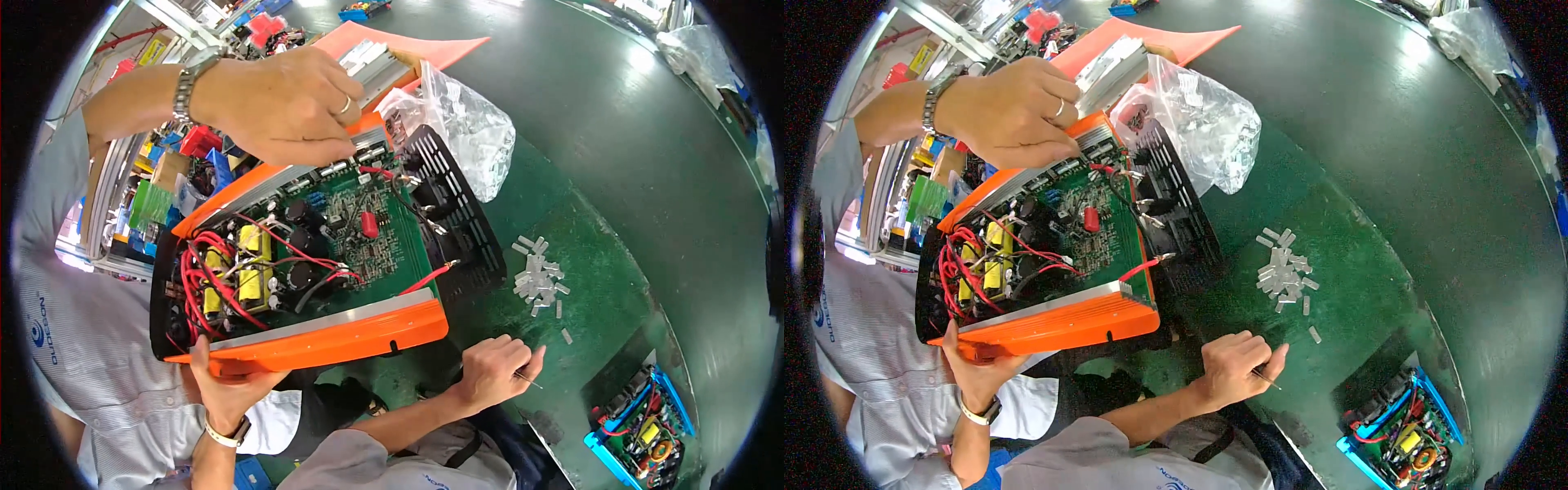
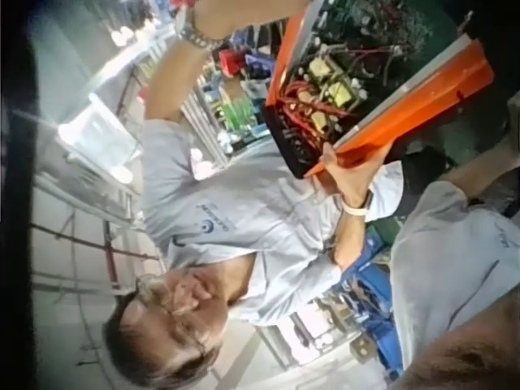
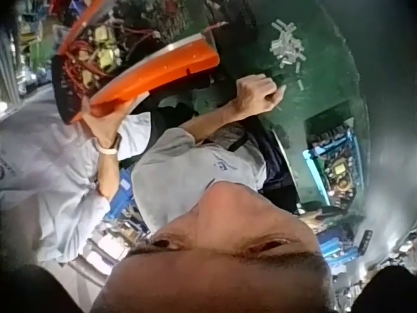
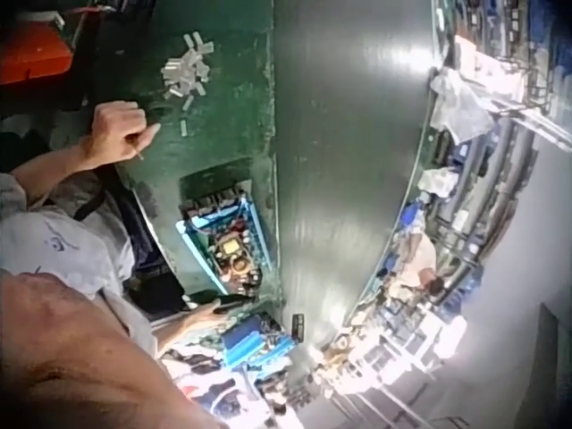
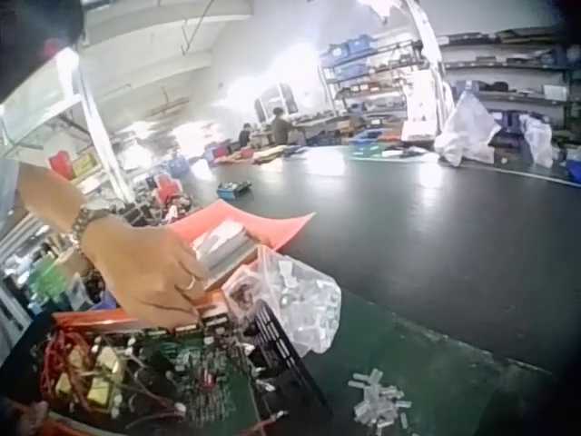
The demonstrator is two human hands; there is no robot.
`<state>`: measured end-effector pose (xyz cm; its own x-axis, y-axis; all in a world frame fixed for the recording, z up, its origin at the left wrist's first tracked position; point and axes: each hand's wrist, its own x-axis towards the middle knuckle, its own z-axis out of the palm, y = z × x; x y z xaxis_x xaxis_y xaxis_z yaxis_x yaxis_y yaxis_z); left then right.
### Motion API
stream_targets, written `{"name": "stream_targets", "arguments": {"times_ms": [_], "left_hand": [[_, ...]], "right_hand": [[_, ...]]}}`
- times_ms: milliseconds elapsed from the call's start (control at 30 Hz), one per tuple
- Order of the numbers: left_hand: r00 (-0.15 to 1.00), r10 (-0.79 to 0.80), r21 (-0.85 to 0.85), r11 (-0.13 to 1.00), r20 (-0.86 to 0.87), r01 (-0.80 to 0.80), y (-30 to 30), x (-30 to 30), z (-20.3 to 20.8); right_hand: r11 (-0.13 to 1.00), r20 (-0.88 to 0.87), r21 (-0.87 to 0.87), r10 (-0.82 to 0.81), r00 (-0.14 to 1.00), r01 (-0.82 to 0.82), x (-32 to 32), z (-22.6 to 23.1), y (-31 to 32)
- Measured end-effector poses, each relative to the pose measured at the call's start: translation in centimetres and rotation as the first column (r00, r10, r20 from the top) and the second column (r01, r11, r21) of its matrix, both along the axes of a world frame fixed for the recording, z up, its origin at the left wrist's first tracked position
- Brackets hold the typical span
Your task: Assembling electronic components into a blue housing unit using an electric screwdriver on a factory assembly line.
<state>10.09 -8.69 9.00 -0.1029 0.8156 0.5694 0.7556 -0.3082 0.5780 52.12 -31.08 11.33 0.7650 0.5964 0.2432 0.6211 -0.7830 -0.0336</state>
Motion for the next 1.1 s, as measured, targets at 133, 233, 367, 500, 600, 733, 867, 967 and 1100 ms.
{"name": "stream_targets", "arguments": {"times_ms": [133,233,367,500,600,733,867,967,1100], "left_hand": [[1.000,-0.007,-0.004,1.000,0.023,0.007,0.2,0.3,-0.1],[1.000,-0.012,-0.005,1.000,0.024,0.012,0.3,0.1,-0.1],[0.999,-0.030,-0.014,0.999,0.029,0.030,0.4,-0.2,0.0],[0.999,-0.030,-0.007,1.000,0.041,0.030,0.3,0.0,-0.2],[0.998,-0.043,0.007,0.999,0.052,0.043,0.3,0.0,-0.6],[0.997,-0.060,0.021,0.998,0.039,0.059,0.3,-0.1,-1.6],[0.997,-0.060,0.058,0.997,0.044,0.057,0.5,0.2,-2.1],[0.999,-0.052,0.071,0.996,0.014,0.050,0.4,0.0,-2.5],[0.999,-0.047,0.085,0.995,-0.019,0.049,-0.3,-0.5,-1.9]], "right_hand": [[1.000,0.027,0.004,0.008,1.000,-0.008,1.9,-2.1,-1.1],[1.000,0.047,0.001,0.014,0.999,-0.014,2.7,-2.9,-1.9],[1.000,0.093,0.014,0.021,0.995,-0.022,4.1,-2.9,-2.3],[0.998,0.141,0.051,0.030,0.990,-0.038,4.7,-3.5,-2.8],[1.000,0.176,0.014,-0.001,0.984,-0.001,4.9,-4.5,-3.2],[0.999,0.209,-0.032,0.001,0.978,0.006,3.9,-4.6,-2.7],[0.999,0.236,-0.047,0.003,0.972,0.008,3.6,-5.0,-2.7],[1.000,0.218,0.009,0.021,0.976,-0.024,1.6,-5.3,-1.1],[0.999,0.176,0.002,-0.036,0.984,0.036,0.2,-4.9,0.0]]}}
